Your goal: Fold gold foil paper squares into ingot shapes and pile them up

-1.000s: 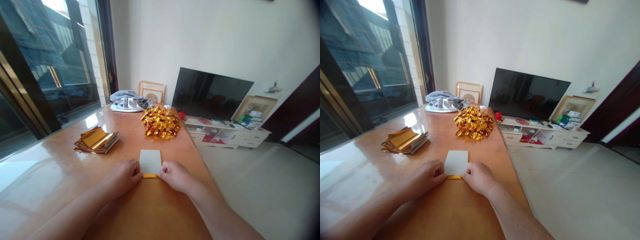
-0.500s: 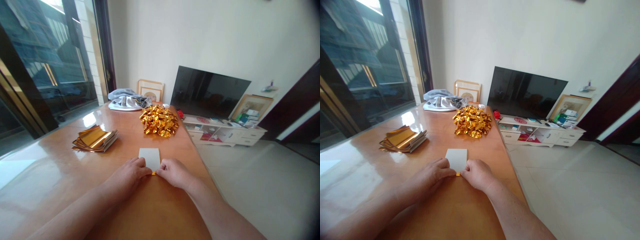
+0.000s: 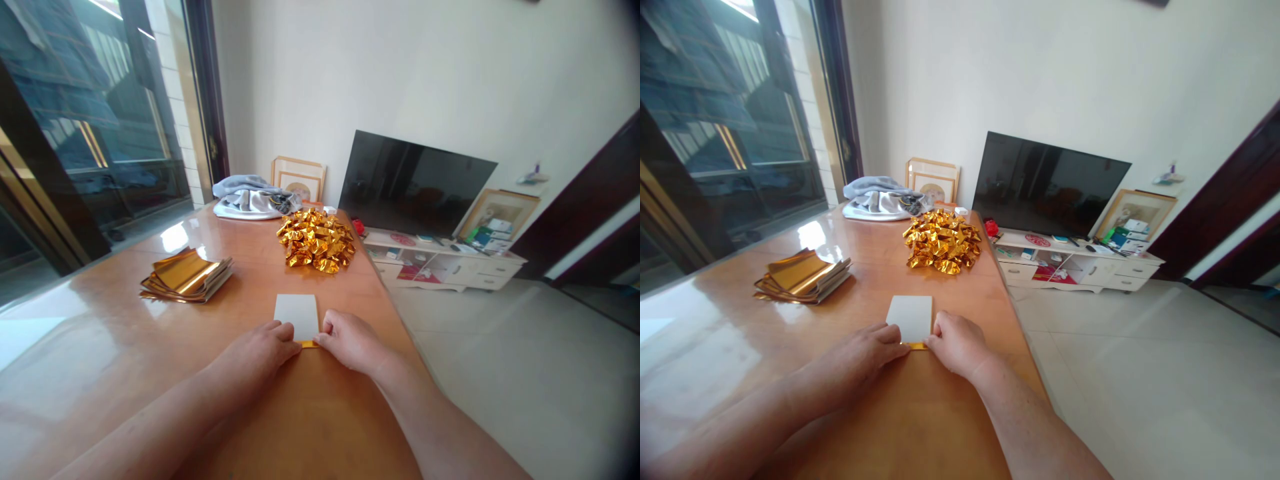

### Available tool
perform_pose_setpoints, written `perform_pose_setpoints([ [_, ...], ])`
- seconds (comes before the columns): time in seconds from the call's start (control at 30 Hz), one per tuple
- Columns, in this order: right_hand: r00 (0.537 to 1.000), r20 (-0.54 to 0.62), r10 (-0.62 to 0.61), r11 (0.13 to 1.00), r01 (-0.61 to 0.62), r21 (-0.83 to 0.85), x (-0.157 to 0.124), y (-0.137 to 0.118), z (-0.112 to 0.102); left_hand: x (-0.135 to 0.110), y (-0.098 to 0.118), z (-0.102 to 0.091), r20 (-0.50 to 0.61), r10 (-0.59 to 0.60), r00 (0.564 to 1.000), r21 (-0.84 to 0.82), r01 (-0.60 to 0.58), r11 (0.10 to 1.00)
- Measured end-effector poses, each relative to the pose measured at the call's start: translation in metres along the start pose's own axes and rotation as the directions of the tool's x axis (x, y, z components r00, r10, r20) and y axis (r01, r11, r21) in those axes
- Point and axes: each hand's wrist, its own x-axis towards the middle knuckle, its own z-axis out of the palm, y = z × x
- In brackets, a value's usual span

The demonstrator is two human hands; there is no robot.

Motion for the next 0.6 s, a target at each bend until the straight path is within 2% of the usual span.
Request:
perform_pose_setpoints([
  [0.13,1.0,-0.024,0.011,0.999,-0.012,-0.053,-0.004,-0.002,-0.01,0.0,-0.001,0.002,-0.012,-0.006,1.0,0.051,0.007,0.999],
  [0.23,0.998,-0.029,-0.057,0.994,0.054,-0.096,-0.013,-0.012,-0.02,0.0,-0.002,0.005,-0.023,0.004,1.0,0.077,-0.002,0.997],
  [0.4,0.949,0.163,-0.27,0.928,0.301,-0.218,-0.037,-0.033,-0.031,0.0,0.001,0.002,-0.044,0.039,0.998,0.11,-0.034,0.993],
  [0.6,0.933,0.267,-0.241,0.853,0.335,-0.401,-0.05,-0.039,-0.035,-0.001,0.005,-0.005,-0.054,0.051,0.997,0.131,-0.044,0.99],
])
